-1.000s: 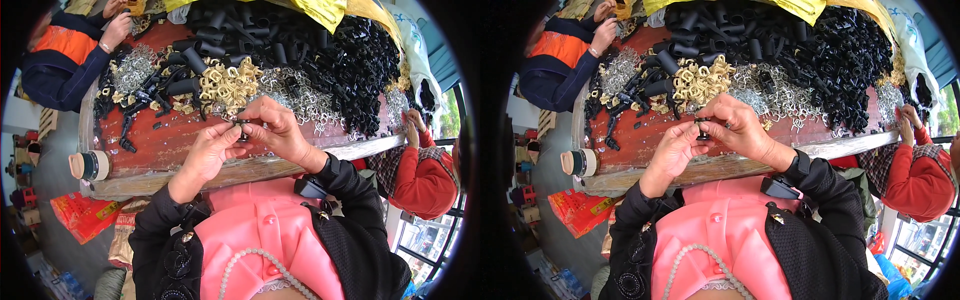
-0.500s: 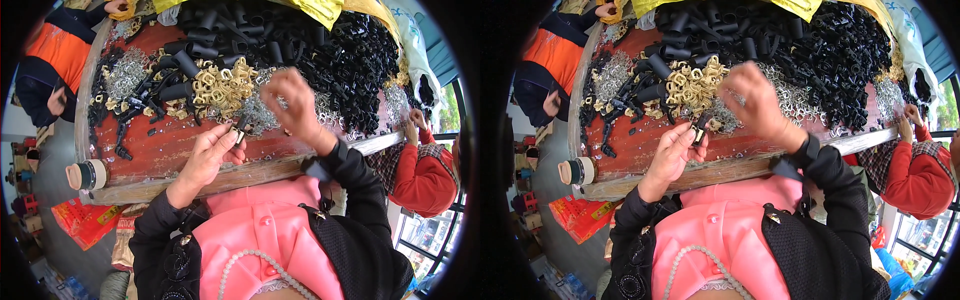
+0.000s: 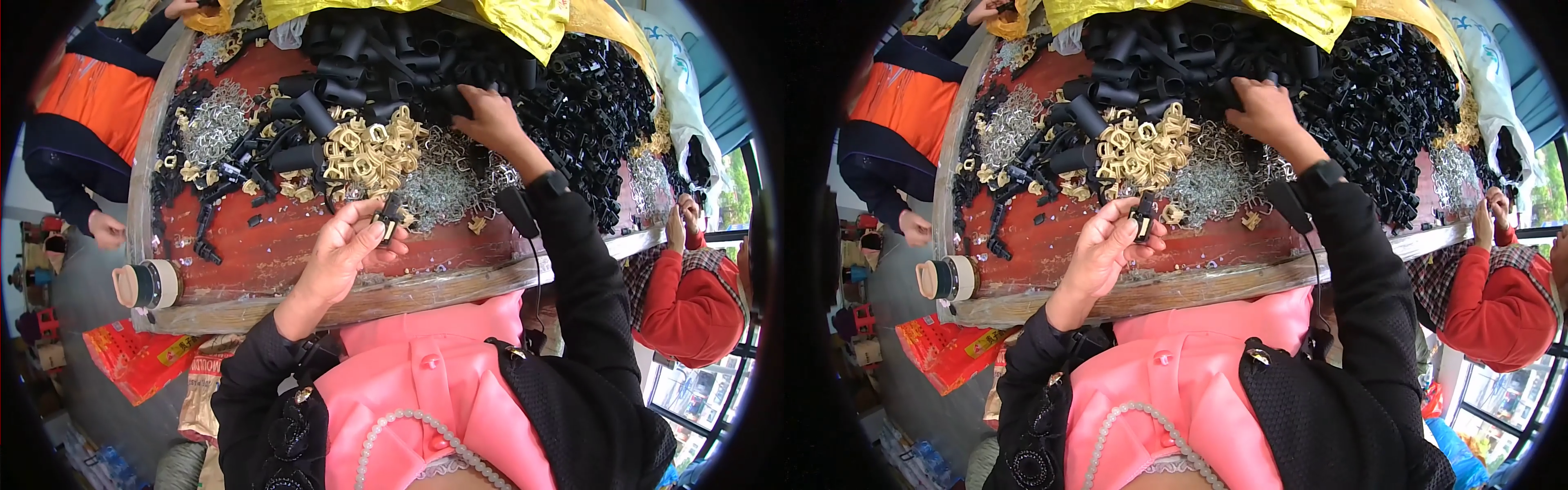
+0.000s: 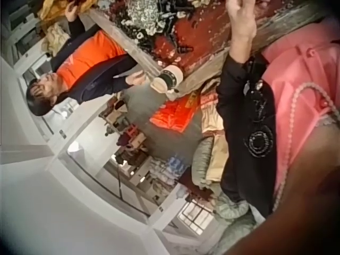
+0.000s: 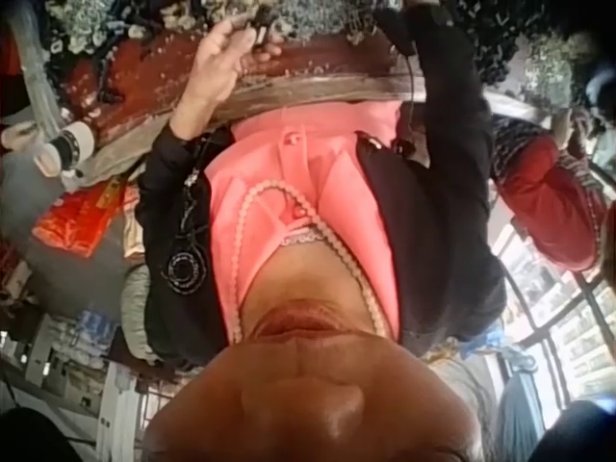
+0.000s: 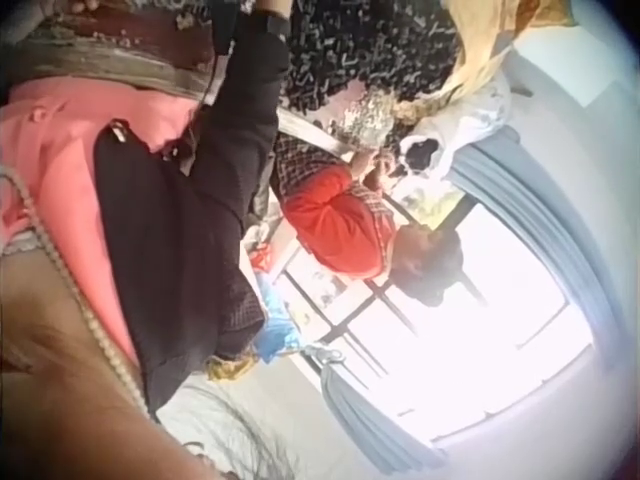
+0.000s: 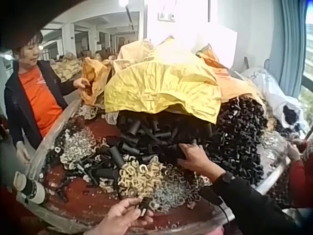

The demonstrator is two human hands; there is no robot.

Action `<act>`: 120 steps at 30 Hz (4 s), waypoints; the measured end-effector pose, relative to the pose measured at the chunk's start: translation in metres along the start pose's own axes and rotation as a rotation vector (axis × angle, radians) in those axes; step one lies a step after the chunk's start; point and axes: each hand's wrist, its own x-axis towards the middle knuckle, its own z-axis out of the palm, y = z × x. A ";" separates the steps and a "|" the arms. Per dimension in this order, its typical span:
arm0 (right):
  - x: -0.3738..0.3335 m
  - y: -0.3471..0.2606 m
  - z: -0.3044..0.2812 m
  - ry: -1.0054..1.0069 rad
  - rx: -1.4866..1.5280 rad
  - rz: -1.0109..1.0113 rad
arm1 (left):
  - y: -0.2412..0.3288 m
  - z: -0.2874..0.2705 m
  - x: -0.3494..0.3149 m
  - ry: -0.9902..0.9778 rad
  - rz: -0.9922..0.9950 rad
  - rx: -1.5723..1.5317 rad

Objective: The person assembles components by hand, picking up a black plastic housing and inserting a small metal part and a beige plastic clip. They then press a black cap onto the assembly and set the completed piece back onto the table.

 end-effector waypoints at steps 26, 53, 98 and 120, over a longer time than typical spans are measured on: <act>-0.099 -0.080 -0.084 -0.447 1.117 -0.190 | 0.017 0.027 -0.017 -0.002 0.008 0.228; -0.113 -0.108 -0.073 -0.224 1.128 -0.531 | 0.004 0.033 -0.006 -0.075 -0.131 0.057; -0.128 -0.085 -0.028 -0.441 0.457 -0.502 | 0.052 -0.129 -0.086 0.434 0.412 1.850; -0.133 -0.087 -0.041 -0.528 1.760 0.287 | -0.011 0.037 0.004 -0.076 -0.198 0.128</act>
